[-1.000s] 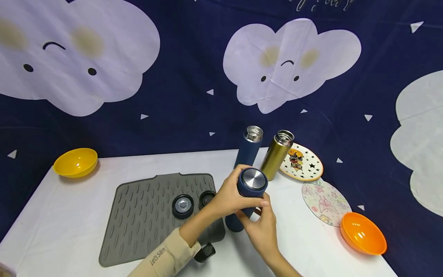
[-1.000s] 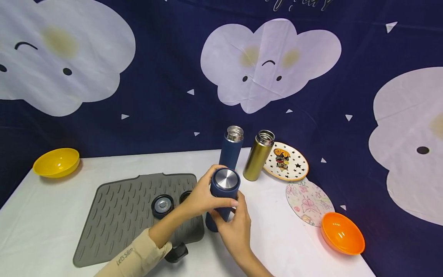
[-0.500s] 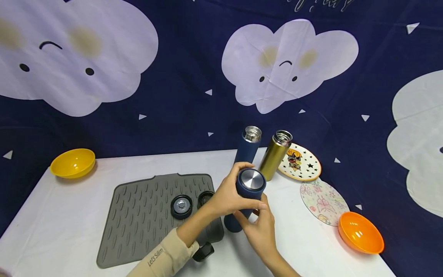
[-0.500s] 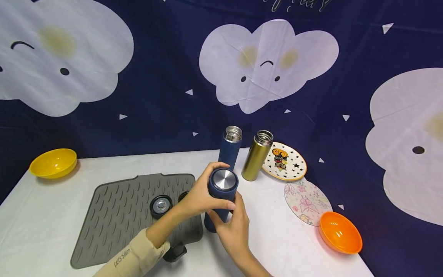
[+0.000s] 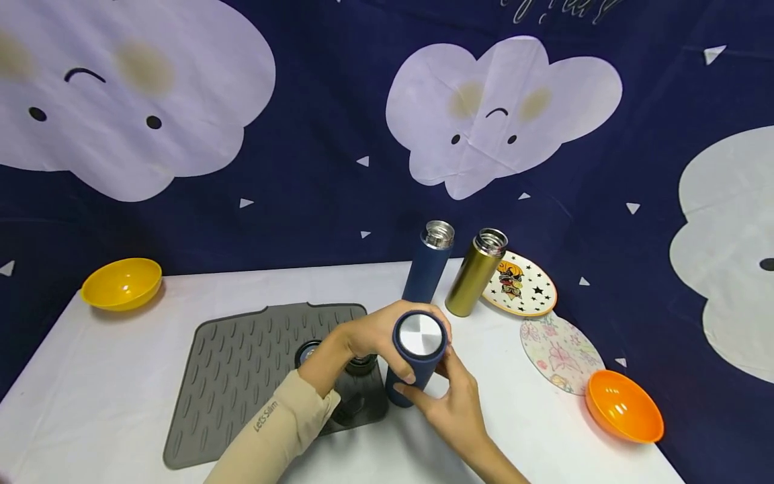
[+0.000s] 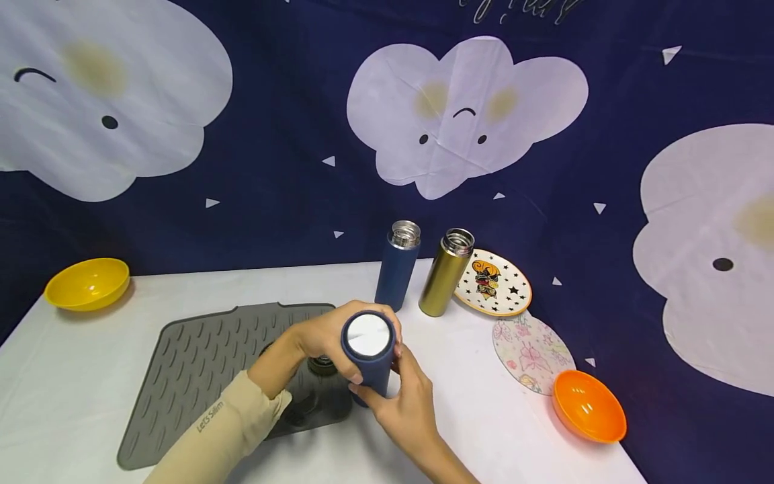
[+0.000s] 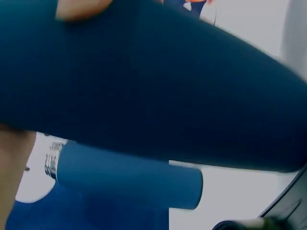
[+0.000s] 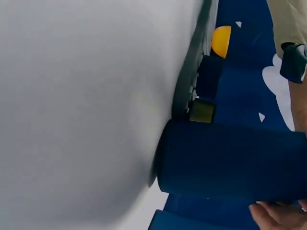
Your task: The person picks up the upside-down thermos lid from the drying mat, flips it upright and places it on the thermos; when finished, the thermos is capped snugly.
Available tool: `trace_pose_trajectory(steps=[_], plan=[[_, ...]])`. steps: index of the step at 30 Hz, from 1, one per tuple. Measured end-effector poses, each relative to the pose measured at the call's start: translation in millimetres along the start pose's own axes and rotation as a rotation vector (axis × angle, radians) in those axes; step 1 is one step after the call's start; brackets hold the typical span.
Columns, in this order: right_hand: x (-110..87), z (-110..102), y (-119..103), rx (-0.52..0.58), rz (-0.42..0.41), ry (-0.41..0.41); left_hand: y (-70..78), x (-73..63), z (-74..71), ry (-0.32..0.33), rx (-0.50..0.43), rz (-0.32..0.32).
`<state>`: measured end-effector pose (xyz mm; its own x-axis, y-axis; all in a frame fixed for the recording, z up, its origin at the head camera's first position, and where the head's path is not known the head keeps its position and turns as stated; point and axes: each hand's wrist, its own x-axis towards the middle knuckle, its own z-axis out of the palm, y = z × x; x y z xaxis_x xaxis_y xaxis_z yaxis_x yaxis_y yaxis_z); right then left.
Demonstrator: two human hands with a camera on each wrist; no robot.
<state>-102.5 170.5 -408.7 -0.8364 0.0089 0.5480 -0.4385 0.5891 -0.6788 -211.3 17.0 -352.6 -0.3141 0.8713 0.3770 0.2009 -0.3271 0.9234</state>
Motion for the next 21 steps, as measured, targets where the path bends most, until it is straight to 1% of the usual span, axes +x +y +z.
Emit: trace_pose_trajectory(steps=[4,5,7,9,11,14,16,17,18,19,20,21], plan=[[-1.8,4.9,-0.7,-0.045,0.026,0.043,0.4,2.8,14.5,0.104,0.085,0.003],[-1.3,5.7,-0.8,-0.052,0.026,0.049,0.9,3.1,17.3,0.12,0.106,0.001],[-0.2,6.7,-0.7,-0.068,0.003,0.056,2.9,2.9,19.7,0.116,0.128,-0.002],[0.8,6.3,-0.5,-0.069,-0.049,0.051,5.5,0.9,17.1,0.057,0.13,-0.003],[1.3,5.6,-0.4,-0.056,-0.099,0.023,8.1,-1.9,11.4,-0.031,0.124,-0.002],[2.4,5.3,0.5,-0.036,-0.181,-0.022,10.1,-5.9,2.3,-0.176,0.077,0.02],[3.5,5.6,1.2,-0.018,-0.231,-0.059,10.6,-8.7,-1.9,-0.253,0.04,0.041],[4.3,5.4,1.3,-0.009,-0.25,-0.079,10.5,-10.2,-3.5,-0.28,0.024,0.048],[5.1,5.1,1.4,-0.002,-0.264,-0.101,10.1,-11.8,-4.8,-0.296,0.015,0.054],[5.9,4.8,1.3,0.003,-0.268,-0.122,10.0,-13.5,-5.6,-0.299,0.014,0.061],[6.7,4.2,1.2,0.009,-0.262,-0.148,9.8,-15.4,-5.9,-0.289,0.019,0.063],[7.7,3.3,0.8,0.023,-0.24,-0.173,9.5,-17.4,-5.7,-0.264,0.023,0.062]])
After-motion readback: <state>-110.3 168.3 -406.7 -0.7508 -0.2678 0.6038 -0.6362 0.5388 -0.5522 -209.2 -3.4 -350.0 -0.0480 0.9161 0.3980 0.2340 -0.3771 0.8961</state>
